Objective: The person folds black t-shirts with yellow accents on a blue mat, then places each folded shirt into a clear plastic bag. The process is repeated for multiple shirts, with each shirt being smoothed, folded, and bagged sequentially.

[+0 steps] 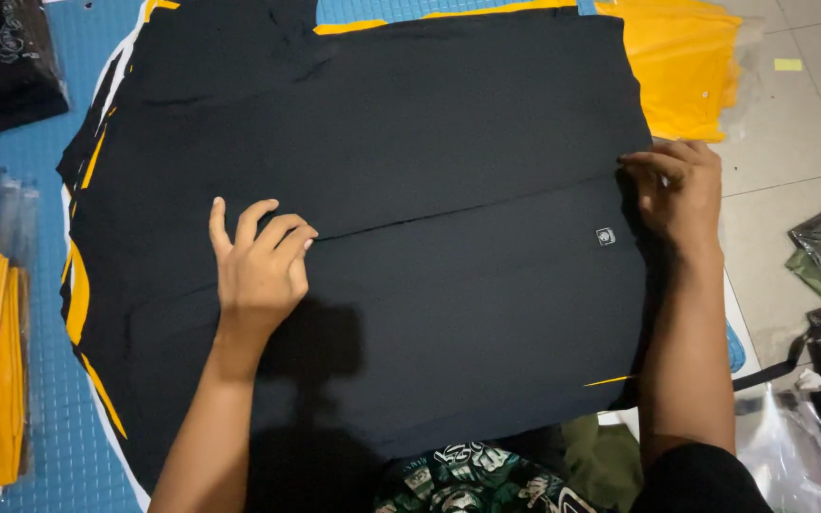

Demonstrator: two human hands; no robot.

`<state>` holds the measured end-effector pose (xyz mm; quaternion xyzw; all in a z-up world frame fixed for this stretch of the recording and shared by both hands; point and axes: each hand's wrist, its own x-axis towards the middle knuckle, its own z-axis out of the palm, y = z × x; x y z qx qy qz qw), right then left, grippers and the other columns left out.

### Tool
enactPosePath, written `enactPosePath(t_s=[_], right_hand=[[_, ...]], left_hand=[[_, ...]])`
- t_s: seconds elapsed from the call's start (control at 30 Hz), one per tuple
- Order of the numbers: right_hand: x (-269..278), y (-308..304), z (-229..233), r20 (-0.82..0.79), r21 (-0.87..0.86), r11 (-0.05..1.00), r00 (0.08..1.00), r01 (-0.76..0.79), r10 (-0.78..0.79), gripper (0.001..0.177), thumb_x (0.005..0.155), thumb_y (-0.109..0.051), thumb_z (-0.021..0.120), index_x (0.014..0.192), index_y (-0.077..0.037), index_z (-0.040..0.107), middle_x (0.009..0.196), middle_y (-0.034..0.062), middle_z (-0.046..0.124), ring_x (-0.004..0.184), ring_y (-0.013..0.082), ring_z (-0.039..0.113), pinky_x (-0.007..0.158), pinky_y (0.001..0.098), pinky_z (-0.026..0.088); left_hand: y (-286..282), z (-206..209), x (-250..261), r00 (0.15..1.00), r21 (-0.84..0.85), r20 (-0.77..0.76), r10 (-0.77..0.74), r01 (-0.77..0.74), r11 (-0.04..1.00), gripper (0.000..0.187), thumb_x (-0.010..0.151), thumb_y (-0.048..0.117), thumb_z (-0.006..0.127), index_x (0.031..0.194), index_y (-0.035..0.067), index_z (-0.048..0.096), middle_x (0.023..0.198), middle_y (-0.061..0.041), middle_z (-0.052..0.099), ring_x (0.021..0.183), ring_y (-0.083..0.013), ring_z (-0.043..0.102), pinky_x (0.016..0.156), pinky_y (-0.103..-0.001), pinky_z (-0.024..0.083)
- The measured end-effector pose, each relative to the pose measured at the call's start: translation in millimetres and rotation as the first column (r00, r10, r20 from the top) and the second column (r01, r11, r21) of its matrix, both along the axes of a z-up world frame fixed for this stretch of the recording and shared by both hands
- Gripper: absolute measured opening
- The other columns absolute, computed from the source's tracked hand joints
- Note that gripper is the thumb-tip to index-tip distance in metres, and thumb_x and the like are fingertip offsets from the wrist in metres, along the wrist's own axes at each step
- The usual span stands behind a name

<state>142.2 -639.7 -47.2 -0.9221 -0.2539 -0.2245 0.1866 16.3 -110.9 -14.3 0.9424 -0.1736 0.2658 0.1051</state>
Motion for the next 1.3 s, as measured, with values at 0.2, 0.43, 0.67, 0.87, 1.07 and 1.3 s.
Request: enactPosePath(t_s=[0.2,0.43,0.67,0.87,1.07,1.3], right_hand=[[-9.0,-6.8,-3.6,0.078,-0.092,0.988,0.99,0.126,-0.119,0.019,0.101,-0.001,0.086,0.114,-0.016,0.085,0.111,0.002,0.077,0.101,0.0257,0.06,0.095,0.0421,0.038],[-17.9,5.5,11.1,-0.013,-0.033,0.996,0.997,0.082,-0.082,0.016,0.094,-0.015,0.082,0.11,-0.017,0.082,0.114,0.0046,0.069,0.109,0.0272,0.059,0.102,0.0462,0.038],[-4.5,64.3,32.9,0.257,0.124,0.991,0.963,0.051,-0.082,0.017,0.099,-0.003,0.078,0.115,0.002,0.077,0.119,0.0241,0.058,0.113,0.0396,0.059,0.096,0.0488,0.049],[4.5,175.4,30.6,0.023,0.029,0.992,0.992,-0.126,0.126,0.056,0.099,-0.019,0.077,0.145,0.008,0.058,0.153,0.0343,0.046,0.146,0.0504,0.033,0.119,0.0584,0.023],[48.0,145.4,-11.7,-0.233,-0.204,0.979,0.972,-0.011,-0.038,0.063,0.113,-0.046,0.045,0.163,-0.008,0.04,0.169,0.0185,0.029,0.155,0.0402,0.021,0.121,0.0607,0.019],[76.6,105.5,4.2,-0.522,-0.197,0.977,0.834,0.084,-0.177,0.074,0.106,-0.055,0.015,0.165,-0.01,0.017,0.173,0.0105,0.011,0.159,0.0284,0.002,0.124,0.0541,-0.001]], left_hand=[[-0.4,5.4,-2.8,0.999,0.017,0.048,0.001,-0.002,1.0,0.019,0.091,-0.001,0.069,0.095,0.015,0.078,0.103,0.005,0.073,0.115,-0.03,0.064,0.116,-0.07,0.029],[-4.3,7.2,-2.6,1.0,0.029,-0.008,-0.017,0.017,0.999,0.015,0.086,0.006,0.068,0.091,0.014,0.079,0.107,0.0,0.073,0.117,-0.0304,0.063,0.115,-0.072,0.028],[-50.3,33.3,27.4,0.99,-0.174,0.078,-0.117,0.129,0.976,0.034,0.086,0.025,0.067,0.113,0.007,0.075,0.128,-0.018,0.065,0.127,-0.0413,0.055,0.11,-0.064,0.038],[-111.2,-3.7,77.7,0.94,-0.358,-0.34,0.017,-0.146,0.922,0.053,0.105,0.024,0.053,0.151,-0.001,0.047,0.156,-0.032,0.036,0.149,-0.056,0.021,0.118,-0.073,0.014],[-105.8,-3.3,64.2,0.831,-0.029,-0.507,0.229,-0.282,0.959,0.067,0.105,0.047,0.042,0.16,0.008,0.039,0.168,-0.029,0.022,0.155,-0.0518,0.004,0.115,-0.074,-0.008],[-97.5,-20.0,44.2,0.862,-0.006,-0.449,0.234,-0.264,0.964,0.067,0.104,0.048,0.035,0.161,0.012,0.033,0.168,-0.025,0.014,0.153,-0.0515,0.003,0.117,-0.074,0.003]])
